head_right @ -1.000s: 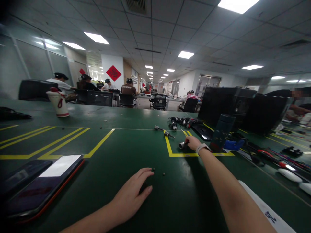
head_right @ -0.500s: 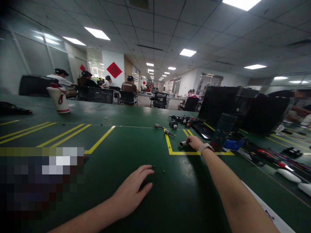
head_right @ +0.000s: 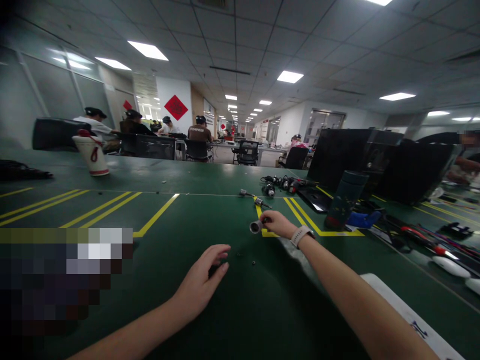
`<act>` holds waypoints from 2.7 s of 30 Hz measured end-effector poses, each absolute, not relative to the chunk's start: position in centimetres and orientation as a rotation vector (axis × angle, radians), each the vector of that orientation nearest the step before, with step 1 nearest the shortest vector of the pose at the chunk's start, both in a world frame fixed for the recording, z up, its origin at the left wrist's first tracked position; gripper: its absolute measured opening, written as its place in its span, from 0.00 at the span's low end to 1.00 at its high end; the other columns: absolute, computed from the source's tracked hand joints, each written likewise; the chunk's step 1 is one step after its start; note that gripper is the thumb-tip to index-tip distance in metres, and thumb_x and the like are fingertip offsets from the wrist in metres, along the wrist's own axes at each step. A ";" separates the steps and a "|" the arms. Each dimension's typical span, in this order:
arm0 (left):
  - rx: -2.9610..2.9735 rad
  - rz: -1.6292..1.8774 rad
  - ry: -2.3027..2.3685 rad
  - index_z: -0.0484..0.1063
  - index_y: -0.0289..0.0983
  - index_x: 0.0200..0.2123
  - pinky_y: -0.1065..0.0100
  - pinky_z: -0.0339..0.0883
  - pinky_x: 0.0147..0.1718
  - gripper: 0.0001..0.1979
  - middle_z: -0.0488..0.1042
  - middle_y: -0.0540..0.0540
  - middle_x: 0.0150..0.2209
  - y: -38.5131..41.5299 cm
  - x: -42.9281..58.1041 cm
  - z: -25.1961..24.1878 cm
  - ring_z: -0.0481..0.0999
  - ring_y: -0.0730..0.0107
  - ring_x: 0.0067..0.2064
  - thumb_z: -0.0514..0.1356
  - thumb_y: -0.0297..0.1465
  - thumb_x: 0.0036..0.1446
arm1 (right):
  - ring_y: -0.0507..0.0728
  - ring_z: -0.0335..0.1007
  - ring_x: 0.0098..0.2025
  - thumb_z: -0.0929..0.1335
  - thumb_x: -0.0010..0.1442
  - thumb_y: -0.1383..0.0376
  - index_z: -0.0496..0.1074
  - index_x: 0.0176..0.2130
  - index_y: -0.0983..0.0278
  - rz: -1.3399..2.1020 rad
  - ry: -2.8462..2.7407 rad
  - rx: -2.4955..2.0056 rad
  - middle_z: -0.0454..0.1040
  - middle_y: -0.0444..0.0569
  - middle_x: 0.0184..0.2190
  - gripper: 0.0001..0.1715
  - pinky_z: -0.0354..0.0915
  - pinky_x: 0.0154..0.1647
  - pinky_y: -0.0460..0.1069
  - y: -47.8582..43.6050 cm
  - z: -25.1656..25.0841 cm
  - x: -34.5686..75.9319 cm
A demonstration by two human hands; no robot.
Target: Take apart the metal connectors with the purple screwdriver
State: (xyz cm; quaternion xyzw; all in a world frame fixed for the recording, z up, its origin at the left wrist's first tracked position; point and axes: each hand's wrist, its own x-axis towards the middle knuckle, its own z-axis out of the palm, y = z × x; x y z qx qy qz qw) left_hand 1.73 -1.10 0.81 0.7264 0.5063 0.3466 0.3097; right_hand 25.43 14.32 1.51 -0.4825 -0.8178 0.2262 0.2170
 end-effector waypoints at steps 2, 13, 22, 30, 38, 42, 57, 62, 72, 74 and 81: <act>1.868 0.955 1.383 0.56 0.40 0.56 0.58 0.68 0.45 0.23 0.65 0.42 0.53 -1.2 1.8 1.1 0.69 0.60 0.50 0.52 0.31 0.56 | 0.53 0.68 0.33 0.66 0.54 0.73 0.69 0.33 0.67 0.731 -2.254 -1.173 0.70 0.44 0.30 0.04 0.66 0.35 0.49 12.3 1.4 22.7; 2.133 1.153 1.318 0.65 0.43 0.47 0.58 0.58 0.55 0.16 0.67 0.47 0.52 -1.0 0.4 0.6 0.65 0.63 0.55 0.55 0.26 0.54 | 0.55 0.66 0.41 0.64 0.51 0.74 0.71 0.34 0.63 0.948 -2.041 -0.892 0.71 0.46 0.37 0.11 0.61 0.46 0.52 7.0 1.3 18.1; 2.204 0.802 1.534 0.68 0.42 0.48 0.63 0.66 0.43 0.20 0.67 0.47 0.47 -1.6 0.6 2.1 0.70 0.65 0.45 0.50 0.22 0.53 | 0.57 0.65 0.45 0.65 0.54 0.65 0.69 0.42 0.63 1.028 -1.845 -1.170 0.70 0.47 0.40 0.13 0.59 0.48 0.55 10.6 -0.1 20.1; 2.186 0.853 1.549 0.69 0.40 0.47 0.64 0.66 0.41 0.18 0.69 0.47 0.43 -1.1 0.4 1.2 0.71 0.64 0.43 0.50 0.23 0.54 | 0.58 0.66 0.45 0.66 0.55 0.60 0.69 0.45 0.61 1.160 -2.019 -1.017 0.70 0.47 0.42 0.16 0.61 0.48 0.55 5.0 0.2 18.7; 1.958 1.044 1.512 0.66 0.39 0.47 0.62 0.65 0.46 0.18 0.72 0.48 0.42 -1.3 -1.0 0.6 0.72 0.65 0.46 0.54 0.26 0.52 | 0.61 0.66 0.47 0.67 0.55 0.62 0.67 0.48 0.59 1.121 -2.114 -1.015 0.70 0.48 0.46 0.20 0.62 0.47 0.56 -0.7 1.9 18.9; 1.809 1.087 1.406 0.67 0.39 0.46 0.61 0.67 0.43 0.18 0.72 0.46 0.45 -2.2 -1.1 0.2 0.73 0.63 0.45 0.54 0.25 0.50 | 0.62 0.63 0.52 0.68 0.54 0.63 0.67 0.49 0.59 1.074 -2.148 -0.985 0.69 0.49 0.50 0.21 0.59 0.52 0.59 -1.7 2.0 19.4; 1.188 1.101 1.252 0.66 0.37 0.49 0.60 0.66 0.47 0.23 0.73 0.43 0.48 -4.3 -0.6 2.3 0.74 0.60 0.47 0.60 0.25 0.47 | 0.51 0.64 0.22 0.60 0.62 0.55 0.69 0.31 0.65 0.719 -1.775 -1.072 0.68 0.43 0.21 0.18 0.60 0.23 0.45 -2.0 3.3 21.3; 1.168 1.130 1.201 0.64 0.39 0.50 0.60 0.63 0.50 0.24 0.70 0.44 0.52 -4.4 -0.6 2.5 0.72 0.61 0.50 0.61 0.28 0.48 | 0.51 0.62 0.20 0.60 0.61 0.58 0.66 0.25 0.65 0.521 -1.723 -1.206 0.65 0.42 0.18 0.19 0.57 0.22 0.45 -1.4 3.3 21.8; 1.235 1.077 1.192 0.64 0.40 0.47 0.60 0.60 0.51 0.19 0.68 0.44 0.52 -4.5 -0.6 2.6 0.70 0.63 0.51 0.60 0.27 0.51 | 0.51 0.61 0.21 0.59 0.62 0.60 0.65 0.26 0.64 0.396 -1.828 -1.199 0.65 0.43 0.19 0.17 0.56 0.22 0.46 -1.0 2.8 21.8; 1.242 1.078 1.192 0.64 0.40 0.46 0.60 0.60 0.51 0.18 0.69 0.45 0.51 -4.5 -0.6 2.6 0.70 0.63 0.51 0.60 0.27 0.51 | 0.51 0.61 0.21 0.58 0.63 0.60 0.65 0.25 0.64 0.390 -1.848 -1.200 0.65 0.43 0.19 0.17 0.55 0.22 0.45 -1.0 2.8 21.8; 1.300 1.090 1.204 0.66 0.39 0.45 0.61 0.61 0.50 0.17 0.72 0.45 0.46 -4.5 -0.4 2.5 0.71 0.64 0.49 0.59 0.25 0.50 | 0.51 0.62 0.25 0.60 0.62 0.64 0.67 0.29 0.65 0.307 -2.252 -0.998 0.68 0.44 0.23 0.12 0.56 0.26 0.45 -1.6 3.9 21.8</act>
